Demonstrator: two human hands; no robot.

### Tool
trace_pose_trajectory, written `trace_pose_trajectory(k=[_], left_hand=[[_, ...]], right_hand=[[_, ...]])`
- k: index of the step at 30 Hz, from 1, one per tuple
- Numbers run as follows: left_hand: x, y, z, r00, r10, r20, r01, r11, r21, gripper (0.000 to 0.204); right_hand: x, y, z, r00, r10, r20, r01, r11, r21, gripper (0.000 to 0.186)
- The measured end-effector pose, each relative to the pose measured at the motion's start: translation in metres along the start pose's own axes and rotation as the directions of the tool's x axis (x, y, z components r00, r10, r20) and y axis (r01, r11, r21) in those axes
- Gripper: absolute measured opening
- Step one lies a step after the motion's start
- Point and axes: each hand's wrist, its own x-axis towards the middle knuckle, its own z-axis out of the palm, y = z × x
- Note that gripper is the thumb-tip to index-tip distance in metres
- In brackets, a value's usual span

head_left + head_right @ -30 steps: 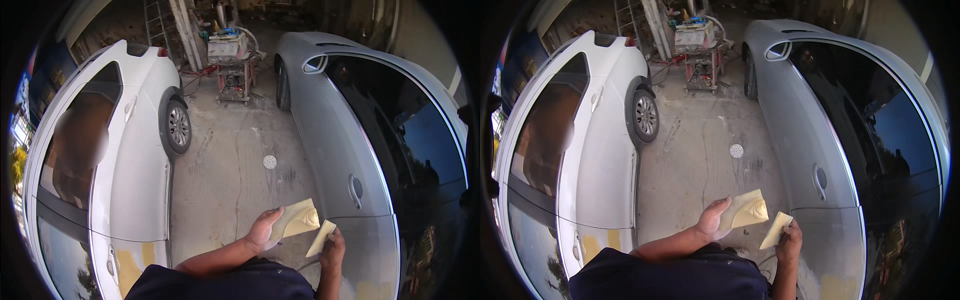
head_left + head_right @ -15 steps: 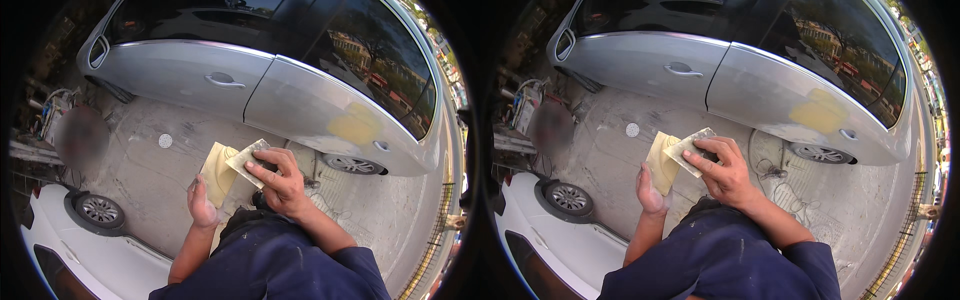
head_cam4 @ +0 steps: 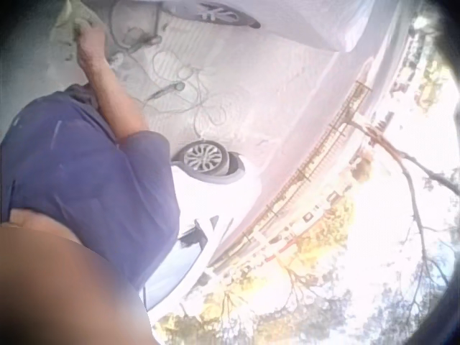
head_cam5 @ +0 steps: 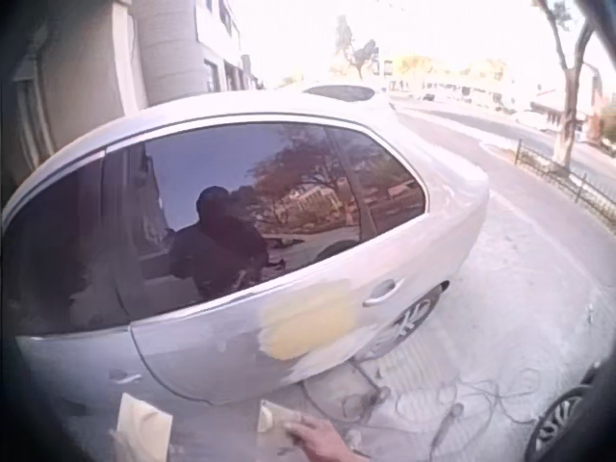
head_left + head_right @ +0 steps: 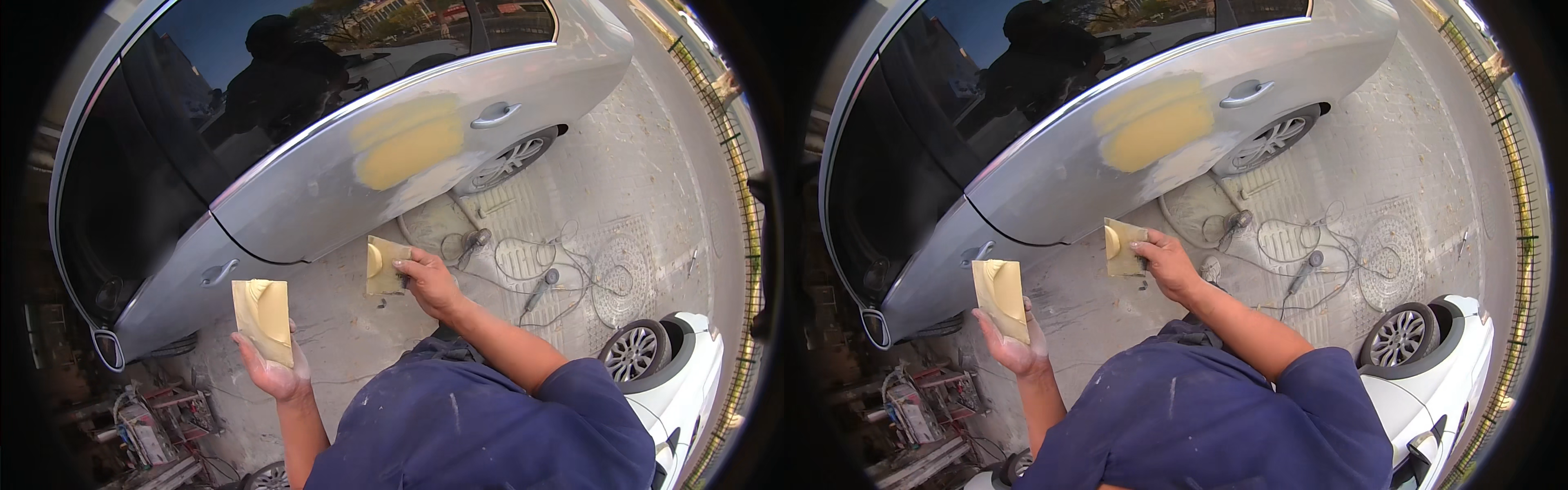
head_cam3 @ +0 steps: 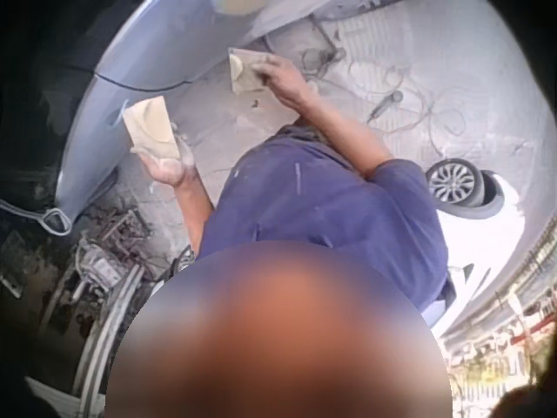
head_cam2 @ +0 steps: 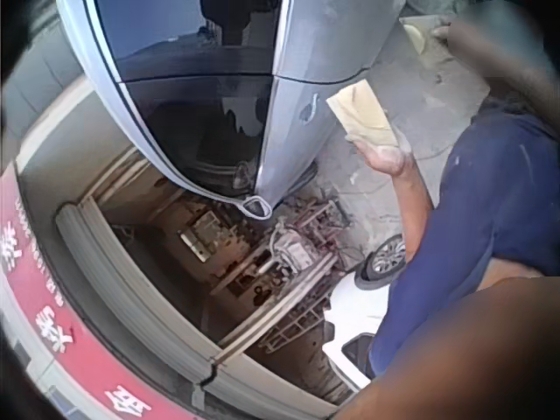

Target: The person scoops yellow body filler from a putty knife onto a spreader and applies it to a dent on the side door of a silver car. They smooth the filler over the damaged area in repeated strokes, building up a patch.

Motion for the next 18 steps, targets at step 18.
trace_pose_trajectory(k=[18], left_hand=[[0.285,-0.077,0.118,0.659,-0.289,0.694,-0.025,0.914,0.404,0.069]], right_hand=[[0.124,0.088,-0.274,0.652,0.182,-0.736,0.348,0.790,0.504,0.037]])
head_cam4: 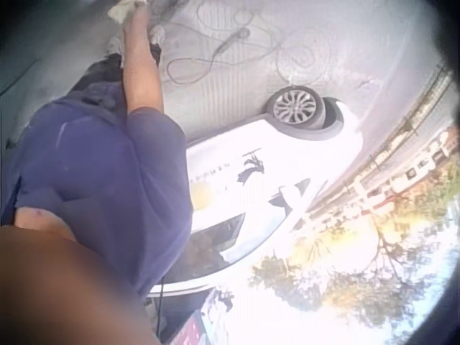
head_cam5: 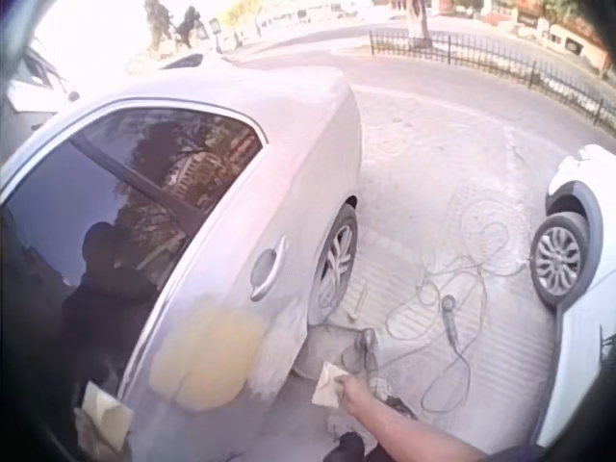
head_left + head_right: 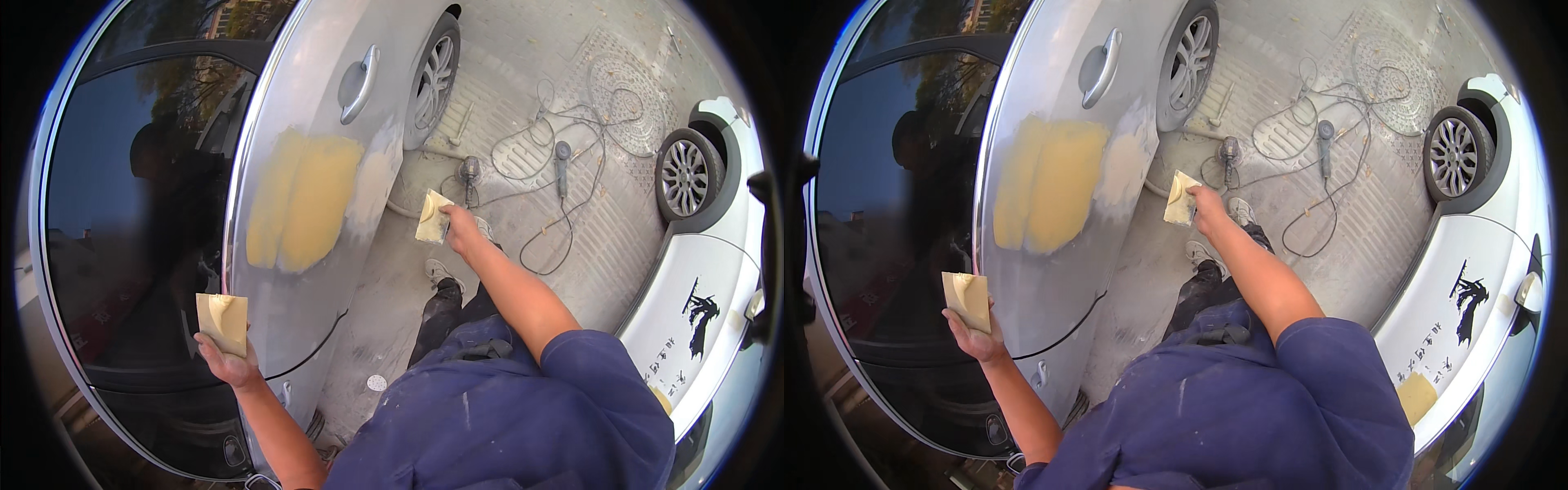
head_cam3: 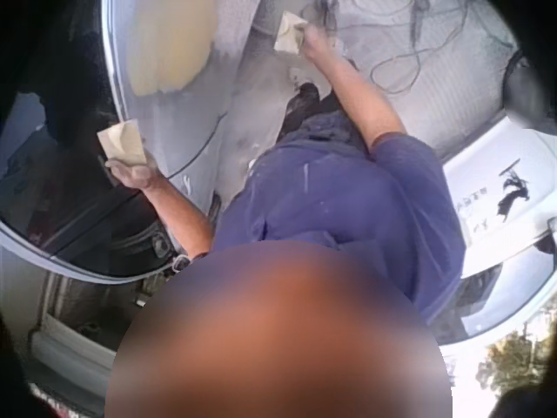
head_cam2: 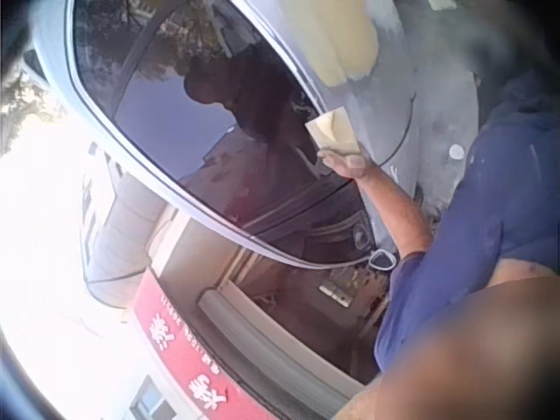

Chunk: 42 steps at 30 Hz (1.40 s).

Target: The person scoops yellow body filler from a putty knife onto a spreader and applies it to a dent on the side door of a silver car. They smooth the filler over the damaged area in repeated strokes, building up a patch.

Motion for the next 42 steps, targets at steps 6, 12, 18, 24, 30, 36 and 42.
trace_pose_trajectory(k=[6,12,18,24,30,36,42], left_hand=[[0.055,-0.022,-0.077,0.992,-0.074,0.104,0.061,0.990,0.127,0.064],[0.065,-0.024,-0.079,0.994,-0.098,-0.057,0.109,0.964,0.243,0.077],[0.073,-0.013,-0.052,0.944,-0.192,0.269,0.138,0.968,0.209,0.086],[0.072,-0.011,-0.053,0.921,-0.220,0.323,0.116,0.943,0.311,0.085],[0.070,-0.015,-0.054,0.945,-0.171,0.278,0.099,0.962,0.255,0.081],[0.070,-0.012,-0.047,0.944,-0.225,0.242,0.125,0.921,0.369,0.087],[0.068,-0.015,-0.047,0.958,-0.224,0.179,0.164,0.939,0.302,0.090]], right_hand=[[0.020,0.058,0.033,0.994,-0.078,-0.076,0.077,0.997,-0.022,0.037],[0.068,0.127,0.070,0.991,-0.021,-0.132,0.018,1.000,-0.024,0.035],[0.091,0.150,0.107,0.994,-0.026,-0.106,0.025,1.000,-0.013,0.034],[0.100,0.149,0.127,0.992,-0.044,-0.119,0.038,0.998,-0.055,0.040],[0.096,0.150,0.138,0.994,-0.057,-0.091,0.041,0.985,-0.169,0.039],[0.039,0.139,0.161,0.994,-0.092,-0.057,0.079,0.977,-0.200,0.040],[-0.037,0.117,0.194,0.984,-0.174,-0.039,0.161,0.961,-0.223,0.033]])
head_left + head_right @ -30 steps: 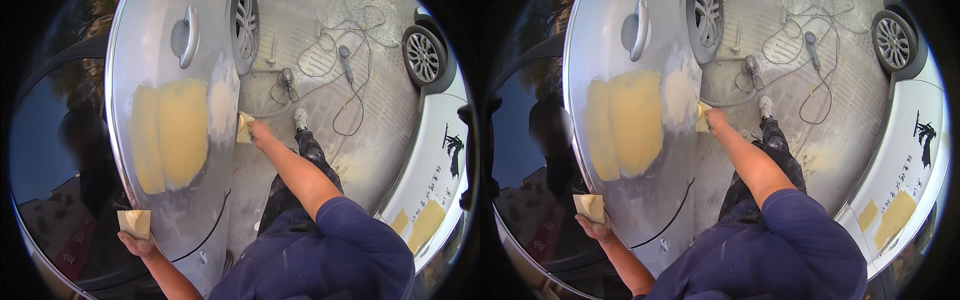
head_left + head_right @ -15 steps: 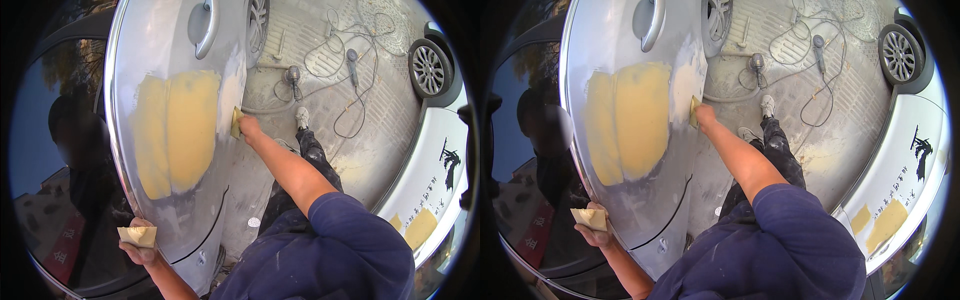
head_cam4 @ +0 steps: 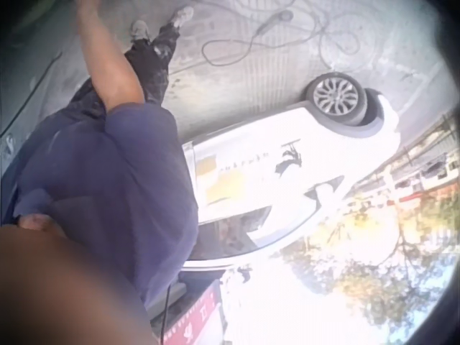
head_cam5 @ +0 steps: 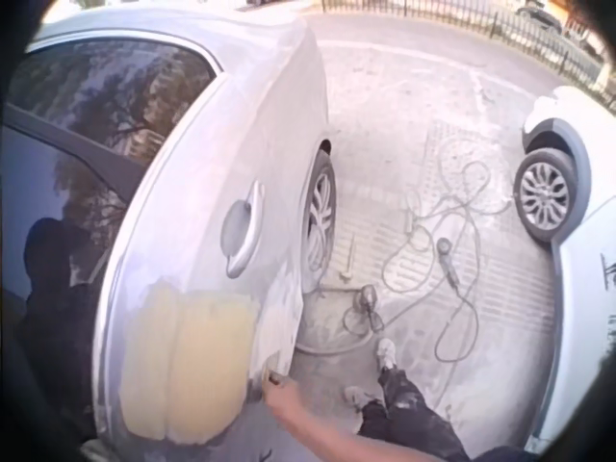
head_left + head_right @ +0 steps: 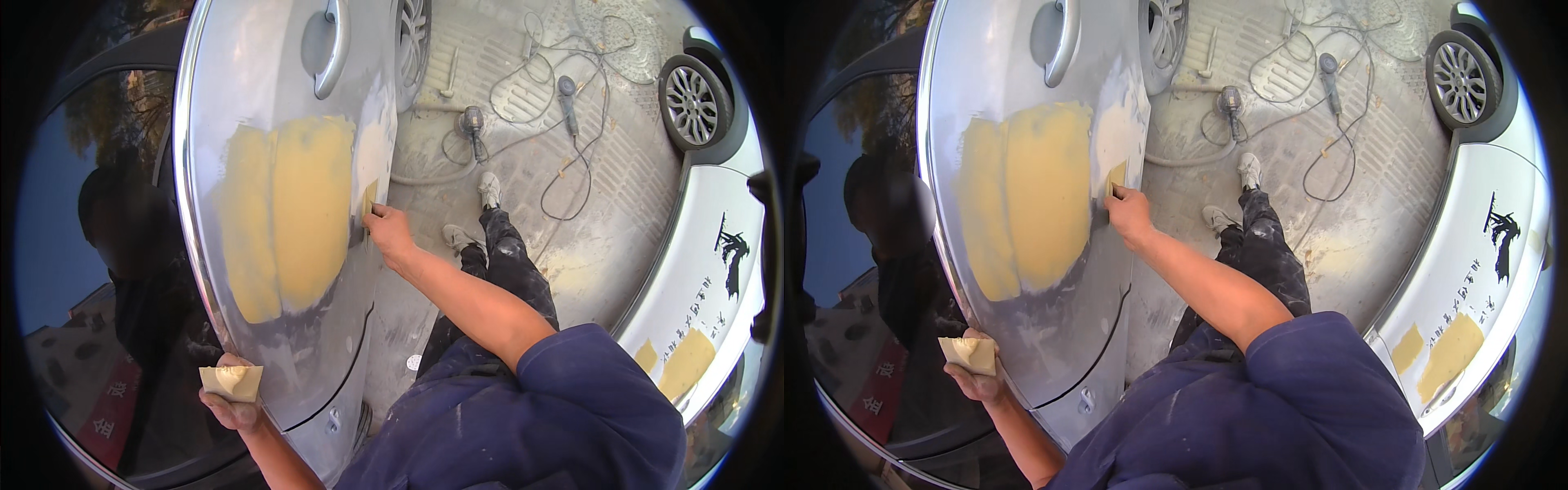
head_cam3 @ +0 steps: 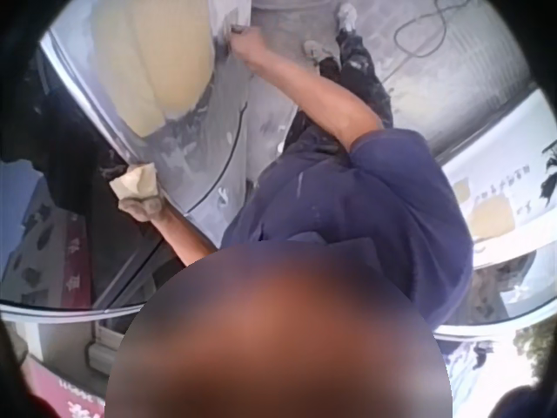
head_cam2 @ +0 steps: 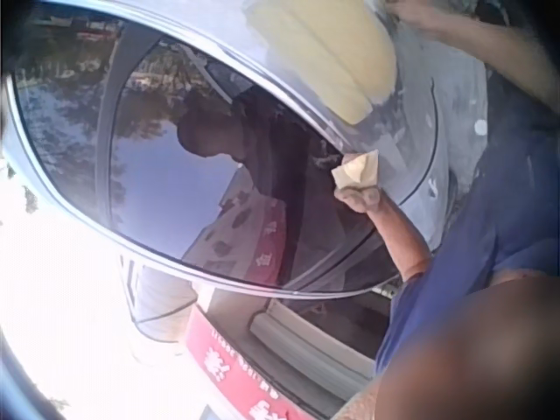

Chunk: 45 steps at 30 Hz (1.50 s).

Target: The person scoops yellow body filler from a putty knife onto a spreader and applies it to a dent on the side door of a silver car. They smooth the filler over the damaged area in repeated strokes, building up a patch.

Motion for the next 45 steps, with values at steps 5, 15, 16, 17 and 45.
trace_pose_trajectory(k=[5,15,16,17,45], left_hand=[[0.003,-0.004,-0.005,0.997,0.031,0.067,-0.030,0.999,-0.022,0.089],[0.003,-0.003,-0.005,0.999,0.041,0.015,-0.041,0.999,0.001,0.087],[0.004,-0.001,-0.005,0.999,0.041,0.029,-0.041,0.999,0.013,0.086],[0.004,0.001,-0.004,0.998,0.040,0.054,-0.041,0.999,0.015,0.085],[-0.004,0.000,-0.015,0.992,0.081,0.102,-0.092,0.990,0.108,0.070]], right_hand=[[-0.040,-0.017,0.013,0.993,-0.100,0.057,0.103,0.994,-0.047,0.041],[0.022,0.022,-0.065,0.983,0.063,0.170,-0.110,0.953,0.283,0.036],[0.042,0.029,-0.068,0.993,0.056,0.105,-0.078,0.974,0.213,0.037],[0.063,0.034,-0.071,0.998,0.036,0.043,-0.042,0.988,0.149,0.037],[-0.024,-0.014,-0.031,0.959,-0.186,0.214,0.219,0.965,-0.143,0.044]])
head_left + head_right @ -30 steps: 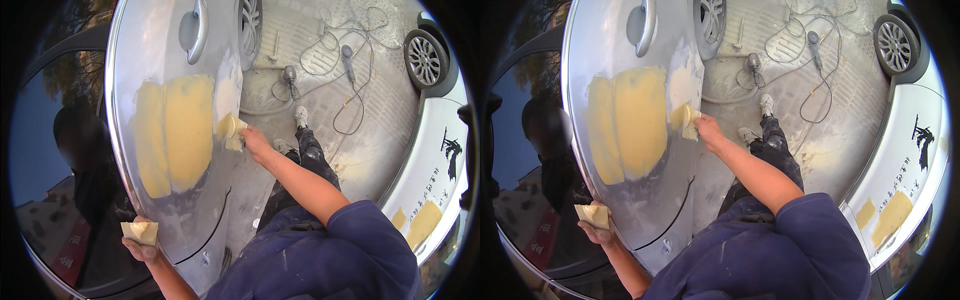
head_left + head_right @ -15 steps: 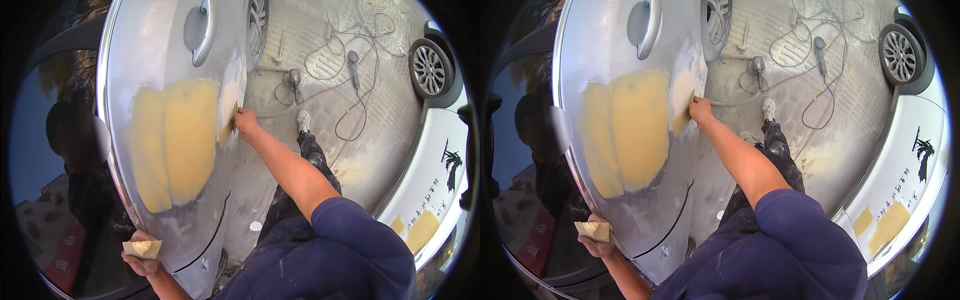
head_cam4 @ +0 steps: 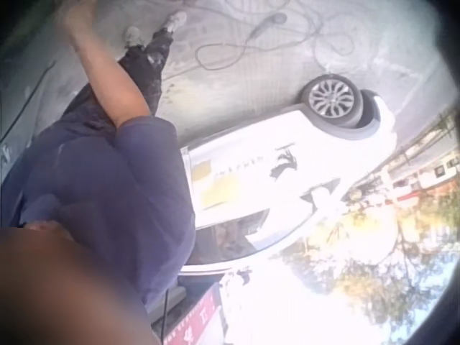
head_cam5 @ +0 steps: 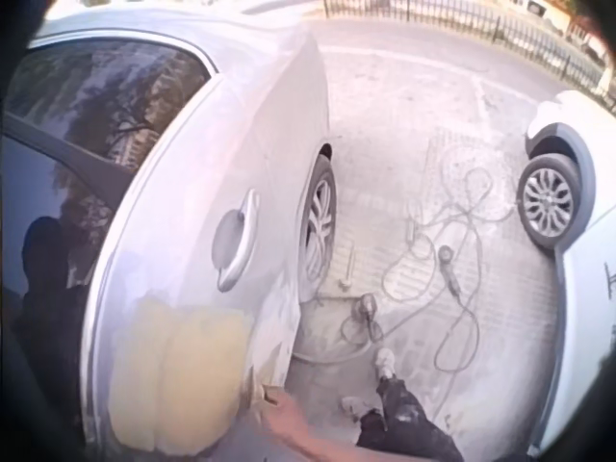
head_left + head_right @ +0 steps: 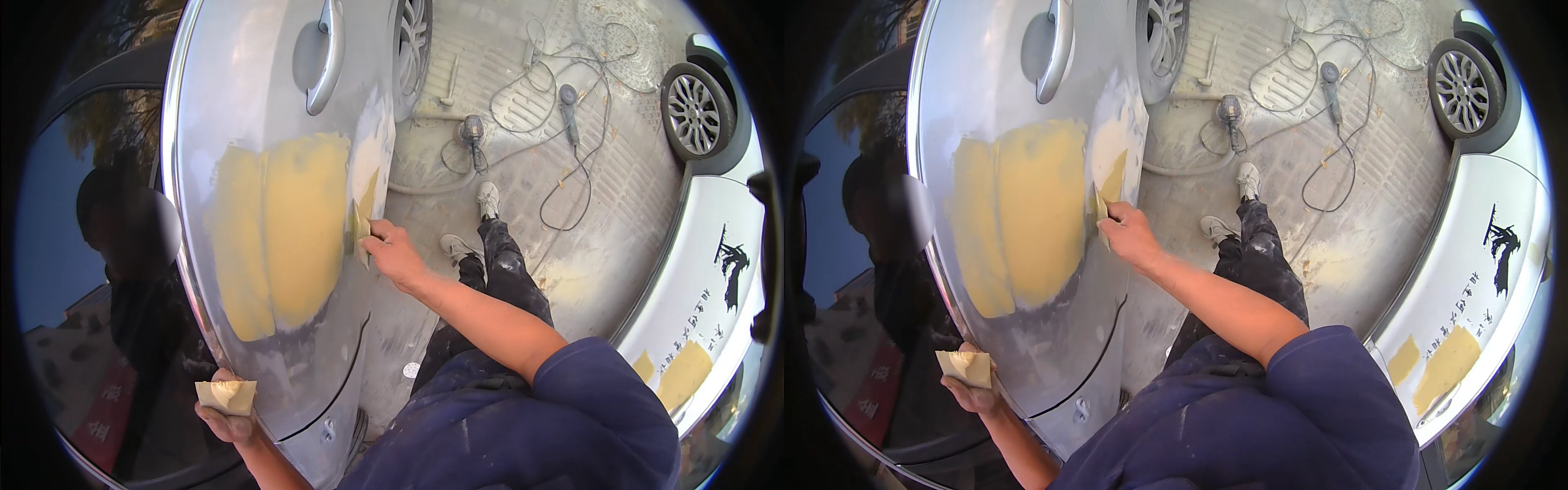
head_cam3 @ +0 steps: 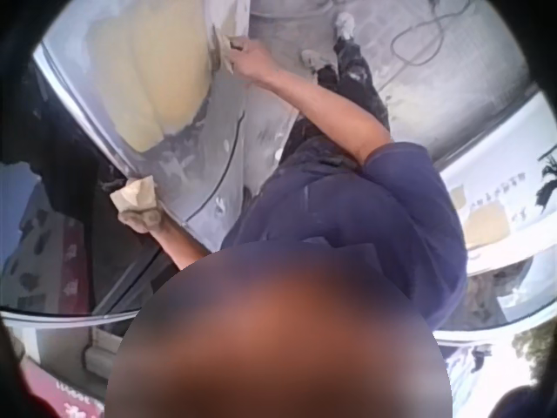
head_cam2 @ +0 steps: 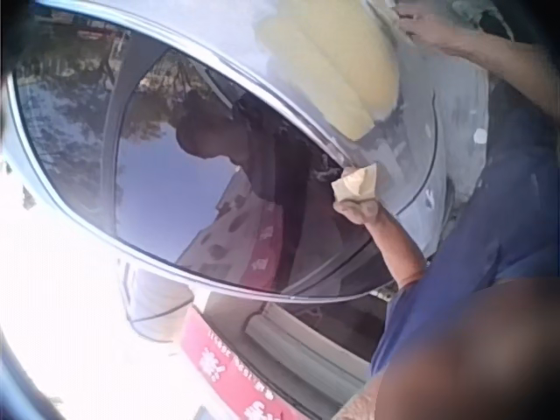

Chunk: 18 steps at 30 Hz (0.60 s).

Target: The person scoops yellow body filler from a putty knife onto a spreader and applies it to a dent on the side door of a silver car. They smooth the filler over the damaged area in repeated strokes, building up a patch.

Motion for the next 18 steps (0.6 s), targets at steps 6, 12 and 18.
trace_pose_trajectory(k=[6,12,18], left_hand=[[0.001,0.002,-0.003,0.999,-0.045,-0.026,0.045,0.999,-0.001,0.089],[0.004,0.007,0.001,0.998,-0.042,-0.054,0.044,0.998,0.049,0.093],[0.003,0.009,0.013,0.989,-0.058,-0.134,0.069,0.994,0.082,0.093]], right_hand=[[0.084,0.054,-0.061,0.957,0.280,-0.078,-0.247,0.925,0.289,0.036],[0.149,0.087,-0.053,0.950,0.282,-0.131,-0.240,0.932,0.270,0.035],[0.132,0.067,-0.040,0.960,0.260,-0.100,-0.240,0.955,0.176,0.036]])
